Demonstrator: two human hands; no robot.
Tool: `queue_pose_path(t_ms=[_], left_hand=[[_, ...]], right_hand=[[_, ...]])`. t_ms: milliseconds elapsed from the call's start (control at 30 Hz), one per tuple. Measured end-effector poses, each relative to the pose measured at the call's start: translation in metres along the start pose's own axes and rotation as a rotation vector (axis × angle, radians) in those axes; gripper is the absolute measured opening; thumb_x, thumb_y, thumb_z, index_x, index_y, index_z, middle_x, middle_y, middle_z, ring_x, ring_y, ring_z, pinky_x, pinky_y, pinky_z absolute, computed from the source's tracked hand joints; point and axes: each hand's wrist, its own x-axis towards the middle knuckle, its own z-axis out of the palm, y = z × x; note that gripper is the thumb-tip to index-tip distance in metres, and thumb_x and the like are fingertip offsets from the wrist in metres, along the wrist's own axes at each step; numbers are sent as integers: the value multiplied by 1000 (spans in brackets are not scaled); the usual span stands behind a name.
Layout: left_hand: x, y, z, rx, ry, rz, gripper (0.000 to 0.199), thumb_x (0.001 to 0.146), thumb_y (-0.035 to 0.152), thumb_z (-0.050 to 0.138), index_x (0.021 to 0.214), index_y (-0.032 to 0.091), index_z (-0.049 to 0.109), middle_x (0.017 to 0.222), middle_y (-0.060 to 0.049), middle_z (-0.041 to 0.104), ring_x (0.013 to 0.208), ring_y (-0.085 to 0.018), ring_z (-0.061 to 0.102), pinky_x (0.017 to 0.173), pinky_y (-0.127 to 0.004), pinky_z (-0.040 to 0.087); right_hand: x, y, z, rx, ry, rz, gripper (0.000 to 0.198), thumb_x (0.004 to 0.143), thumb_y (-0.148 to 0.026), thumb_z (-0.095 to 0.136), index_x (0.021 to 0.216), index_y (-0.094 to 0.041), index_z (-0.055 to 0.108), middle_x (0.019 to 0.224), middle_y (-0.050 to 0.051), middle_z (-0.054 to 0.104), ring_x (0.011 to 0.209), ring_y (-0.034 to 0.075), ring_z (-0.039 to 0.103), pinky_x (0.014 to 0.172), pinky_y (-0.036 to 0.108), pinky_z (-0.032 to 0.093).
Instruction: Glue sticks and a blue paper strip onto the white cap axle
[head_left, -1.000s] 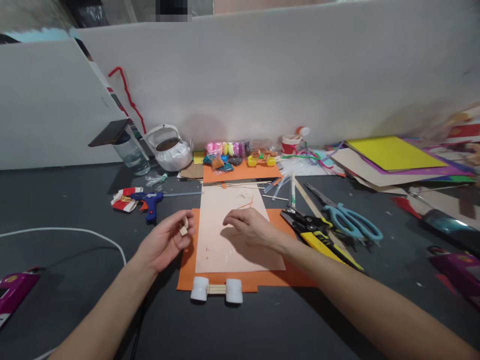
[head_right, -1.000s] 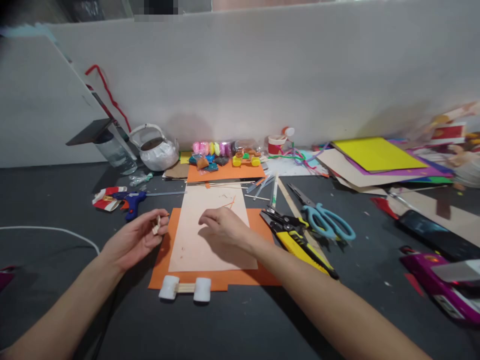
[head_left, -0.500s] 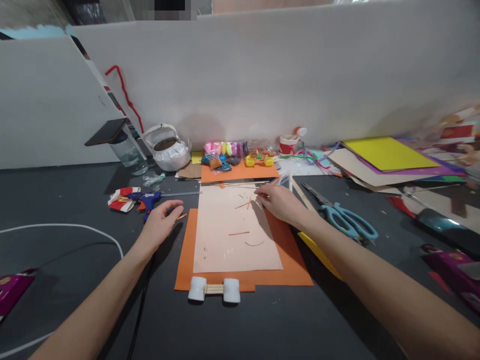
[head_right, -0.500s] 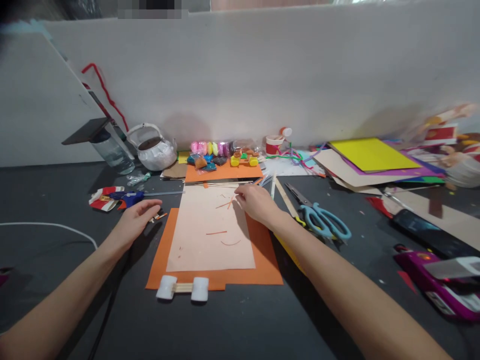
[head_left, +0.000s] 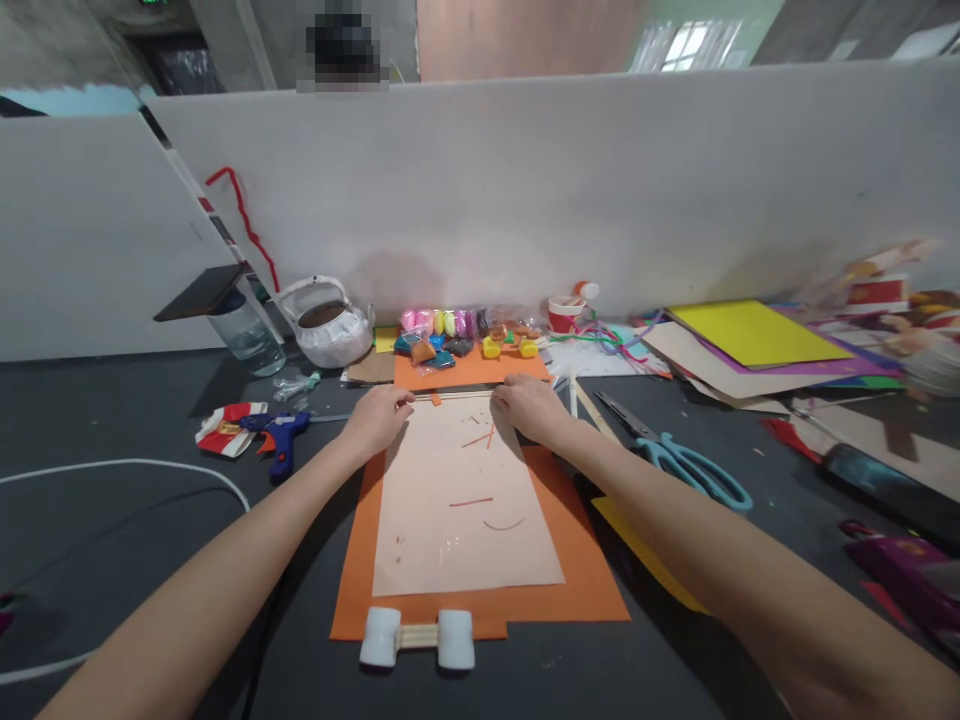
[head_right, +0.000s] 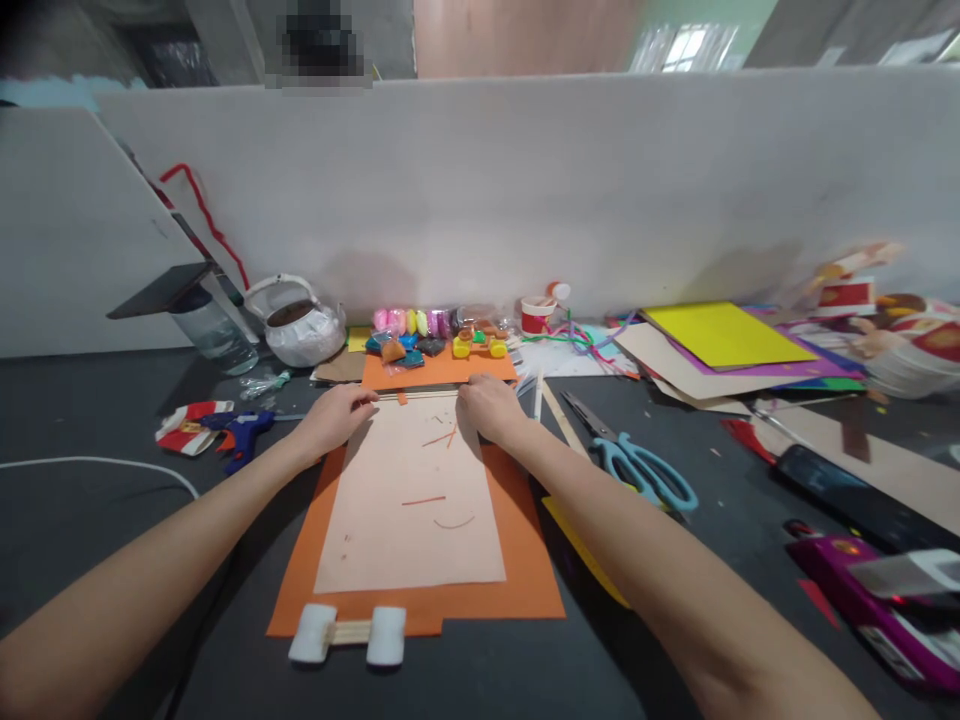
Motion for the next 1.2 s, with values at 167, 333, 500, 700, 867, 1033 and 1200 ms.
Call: queue_pose_path(t_ms=[167,333,500,700,867,1033,1200], left_hand=[[22,2,8,20,-11,49,31,95,35,58,121,19,60,126,-10,60,107,-22,62,91,-44,54],[29,5,12,-4,-3,37,30,94,35,58,120,19,61,126,-10,60,108,-22,61,92,-44,53],[11,6,4,-148,20,-61,27,94,34,59,115,18,63,124,-9,62,108,-22,61,94,-45,52],[-54,0,-18,-552,3,-303,43,80,49,68,109,18,66,111,-11,69,105,-26,64,85,-36,53],[-113,9,-29,-771,-89,-505,52,71,51,76,112,21,66,114,-12,68,110,-26,61,82,-36,55],[-138,21,-20,-1049,-64,-722,42,63,38,85,98,21,69,110,-8,66,109,-24,58,74,-32,56],[-140,24,-11,-1094,-22,-772,27,72,32,78,93,21,67,114,-6,62,110,-22,57,77,-38,59]], right_hand=[[13,0,5,13,-7,-10,29,95,-34,61,113,-12,63,116,11,63,104,21,62,91,41,53],[20,-3,6,136,-5,26,31,94,-35,62,114,-11,63,118,12,62,107,22,62,93,43,52],[-3,0,-9,417,11,154,27,96,-35,59,112,-13,64,116,10,64,107,22,62,95,45,50],[-87,-5,-28,978,-107,291,34,96,-31,48,123,-14,60,109,11,72,94,21,70,76,31,58],[-156,-25,-27,1450,-196,539,44,86,-49,64,118,-19,60,123,14,63,114,26,62,78,32,61],[-176,-44,-18,1822,-125,753,36,72,-40,81,99,-20,66,120,9,60,110,23,60,82,34,61],[-172,-52,-16,1993,-86,829,29,72,-32,80,94,-21,64,111,7,63,100,21,63,80,38,62]])
